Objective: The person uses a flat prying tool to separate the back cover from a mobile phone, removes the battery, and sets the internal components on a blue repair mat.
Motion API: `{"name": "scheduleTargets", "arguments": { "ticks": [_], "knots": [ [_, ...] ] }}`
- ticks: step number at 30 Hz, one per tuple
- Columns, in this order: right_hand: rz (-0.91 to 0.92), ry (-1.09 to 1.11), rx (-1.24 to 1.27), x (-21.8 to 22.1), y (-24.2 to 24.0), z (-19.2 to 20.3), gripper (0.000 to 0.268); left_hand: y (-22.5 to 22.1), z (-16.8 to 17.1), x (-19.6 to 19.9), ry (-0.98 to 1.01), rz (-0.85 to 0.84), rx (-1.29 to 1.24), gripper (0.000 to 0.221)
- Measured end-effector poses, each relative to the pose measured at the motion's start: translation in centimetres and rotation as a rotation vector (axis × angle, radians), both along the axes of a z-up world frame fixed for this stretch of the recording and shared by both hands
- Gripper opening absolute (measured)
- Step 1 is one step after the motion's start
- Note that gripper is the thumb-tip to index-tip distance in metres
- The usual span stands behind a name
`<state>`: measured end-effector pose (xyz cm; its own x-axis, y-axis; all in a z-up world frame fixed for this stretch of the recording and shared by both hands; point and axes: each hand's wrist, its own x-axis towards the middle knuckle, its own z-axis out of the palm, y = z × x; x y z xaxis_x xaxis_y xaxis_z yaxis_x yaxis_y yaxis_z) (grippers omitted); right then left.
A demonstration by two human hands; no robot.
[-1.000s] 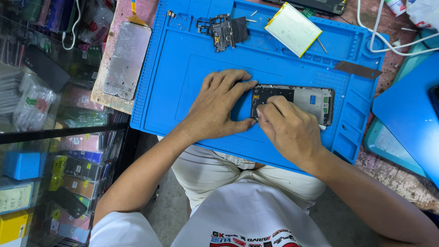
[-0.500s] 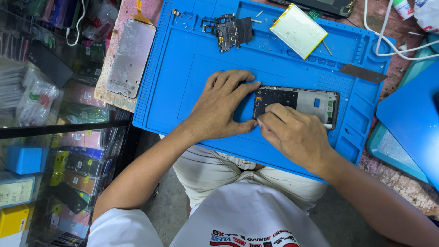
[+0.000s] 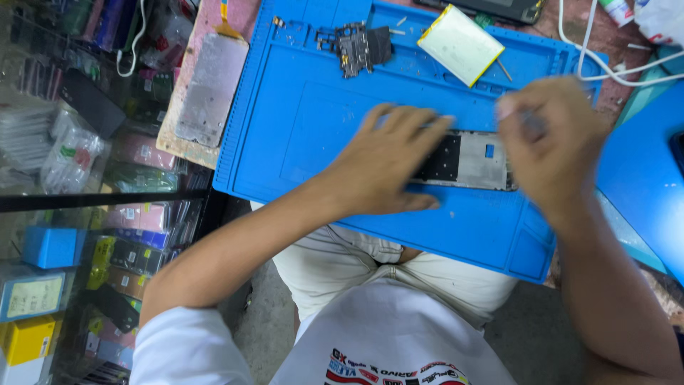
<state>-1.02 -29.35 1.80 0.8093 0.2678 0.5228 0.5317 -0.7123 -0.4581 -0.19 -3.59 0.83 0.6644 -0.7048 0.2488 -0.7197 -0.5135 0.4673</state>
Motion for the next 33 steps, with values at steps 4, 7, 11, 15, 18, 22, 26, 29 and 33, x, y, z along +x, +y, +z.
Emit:
{"name": "scheduleTargets", "arguments": {
  "ticks": [4, 7, 11, 15, 18, 22, 26, 29, 33],
  "knots": [
    [-0.185, -0.007, 0.078, 1.2, -2.6, -1.3, 0.006, -6.8, 0.1, 1.5, -0.084, -0.109, 0.384, 0.082],
    [-0.202, -0.066, 0.055, 1.6, -3.0, -1.8, 0.007, -7.6, 1.1, 1.4, -0.176, -0.228, 0.64, 0.071],
    [-0.192, -0.126, 0.055, 1.6, -2.8, -1.6, 0.007, -7.0, 2.6, -1.0, -0.521, -0.389, 0.68, 0.043],
    [-0.156, -0.129, 0.062, 1.5, -0.9, -0.7, 0.006, -6.0, 2.7, -2.6, -0.652, -0.42, 0.667, 0.051],
    [-0.127, -0.017, 0.087, 1.2, 0.5, -0.4, 0.004, -4.8, 1.9, -2.6, -0.616, -0.383, 0.56, 0.056],
    [-0.052, 0.03, -0.032, 0.5, 2.7, -0.9, 0.006, -1.6, 1.6, -3.9, -0.356, -0.215, 0.369, 0.057],
    [-0.016, 0.103, -0.14, -0.2, 4.7, -1.3, 0.009, 0.3, 1.7, -6.1, 0.021, 0.085, 0.062, 0.081],
    [-0.049, 0.088, -0.214, -0.4, 5.3, -1.5, 0.01, 0.5, 0.5, -6.9, 0.024, 0.121, 0.019, 0.106],
    [-0.062, 0.057, -0.253, -0.6, 5.7, -1.7, 0.007, 0.7, -0.6, -7.2, 0.024, 0.127, -0.002, 0.107]
  ]
}}
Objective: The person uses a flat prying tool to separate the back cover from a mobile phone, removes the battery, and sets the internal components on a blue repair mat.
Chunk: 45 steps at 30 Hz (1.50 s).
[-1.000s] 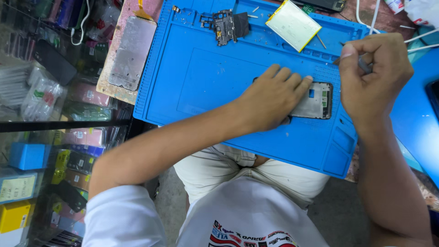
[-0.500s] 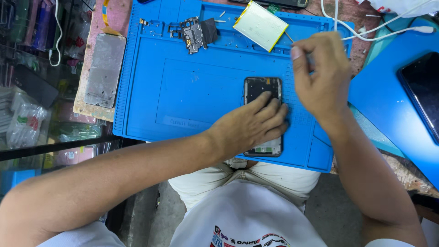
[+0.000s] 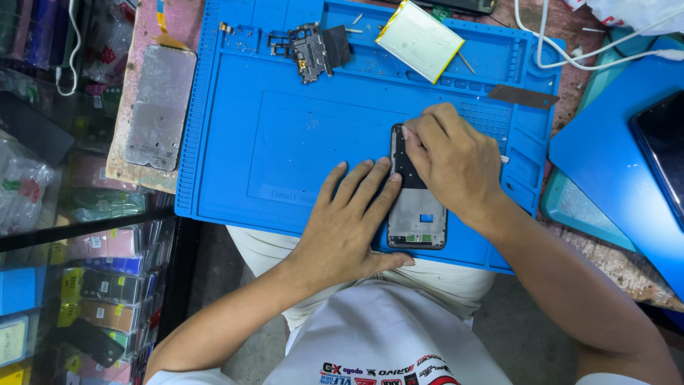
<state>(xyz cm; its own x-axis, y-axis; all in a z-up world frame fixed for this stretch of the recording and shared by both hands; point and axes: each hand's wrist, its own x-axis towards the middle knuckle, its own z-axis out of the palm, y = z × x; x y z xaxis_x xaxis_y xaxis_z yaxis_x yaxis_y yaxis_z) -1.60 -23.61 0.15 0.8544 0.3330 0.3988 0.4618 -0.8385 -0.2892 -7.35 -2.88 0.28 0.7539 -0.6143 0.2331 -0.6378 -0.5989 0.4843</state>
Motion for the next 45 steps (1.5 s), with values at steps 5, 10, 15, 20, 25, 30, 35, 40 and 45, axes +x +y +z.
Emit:
{"name": "scheduleTargets", "arguments": {
  "ticks": [5, 10, 15, 20, 25, 30, 35, 40, 45],
  "knots": [
    [-0.009, -0.002, -0.016, -0.1, 0.0, 0.1, 0.007, 0.1, -0.2, 0.2, 0.015, -0.006, -0.037, 0.105],
    [0.022, -0.013, -0.023, 0.1, 0.0, 0.1, 0.009, 0.0, -0.6, 0.3, 0.03, -0.005, -0.028, 0.099],
    [0.069, 0.005, -0.015, 0.4, -0.1, 0.4, 0.012, 0.0, -0.6, 0.3, 0.054, -0.014, -0.015, 0.098],
    [0.126, 0.014, 0.003, 0.5, -0.7, 0.4, 0.011, 0.0, -0.8, 0.4, 0.047, -0.021, -0.012, 0.099],
    [0.143, 0.004, -0.001, 0.5, -0.8, 0.1, 0.013, 0.0, -0.8, 0.2, 0.068, -0.019, -0.009, 0.095],
    [0.153, 0.01, 0.004, 0.5, -0.8, -0.1, 0.013, -0.1, -0.9, 0.3, 0.078, -0.013, -0.021, 0.095],
    [0.158, 0.009, 0.016, 0.1, -0.9, -0.1, 0.013, 0.0, -1.0, 0.2, 0.081, -0.008, -0.019, 0.094],
    [0.162, 0.042, 0.019, -0.5, -0.8, 0.3, 0.013, 0.0, -0.9, 0.3, 0.111, -0.005, -0.047, 0.093],
    [0.163, 0.07, 0.025, -1.1, -0.7, 0.6, 0.012, -0.1, -1.0, 0.3, 0.13, 0.009, -0.067, 0.091]
  ]
}}
